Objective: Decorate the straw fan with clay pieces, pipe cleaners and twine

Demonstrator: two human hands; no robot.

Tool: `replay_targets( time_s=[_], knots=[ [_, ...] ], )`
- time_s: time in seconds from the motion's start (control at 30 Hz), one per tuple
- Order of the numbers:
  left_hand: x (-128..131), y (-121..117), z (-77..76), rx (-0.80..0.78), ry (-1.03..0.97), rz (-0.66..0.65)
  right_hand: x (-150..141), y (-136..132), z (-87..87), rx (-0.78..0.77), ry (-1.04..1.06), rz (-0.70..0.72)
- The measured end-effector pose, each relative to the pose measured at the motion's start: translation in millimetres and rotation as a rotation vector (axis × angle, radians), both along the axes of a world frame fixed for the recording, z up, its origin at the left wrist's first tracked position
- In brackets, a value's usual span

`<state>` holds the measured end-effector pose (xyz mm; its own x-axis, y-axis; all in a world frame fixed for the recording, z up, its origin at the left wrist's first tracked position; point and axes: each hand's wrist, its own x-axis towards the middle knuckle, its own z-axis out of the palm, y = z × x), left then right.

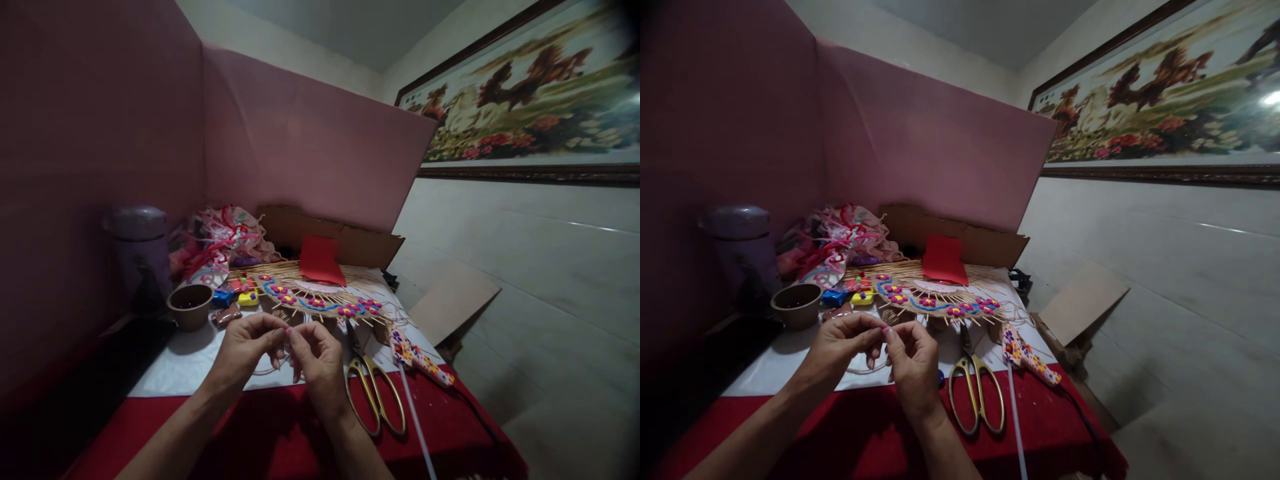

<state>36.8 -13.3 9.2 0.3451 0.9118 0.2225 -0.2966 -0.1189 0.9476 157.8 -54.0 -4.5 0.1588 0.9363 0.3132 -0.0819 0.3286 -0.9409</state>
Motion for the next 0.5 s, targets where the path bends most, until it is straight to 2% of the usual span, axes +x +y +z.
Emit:
replay_targets(
  time_s=[0.37, 0.5],
  knots=[
    [-1.7, 0.0, -1.7, 0.015, 0.008, -0.041, 3.0, -0.1, -0.5, -0.064, 0.105, 0.132],
    [-3.8, 2.6, -6.0, -0.019, -0.019, -0.112, 5.5, 0.3, -2.2, -0.060, 0.114, 0.206]
  ],
)
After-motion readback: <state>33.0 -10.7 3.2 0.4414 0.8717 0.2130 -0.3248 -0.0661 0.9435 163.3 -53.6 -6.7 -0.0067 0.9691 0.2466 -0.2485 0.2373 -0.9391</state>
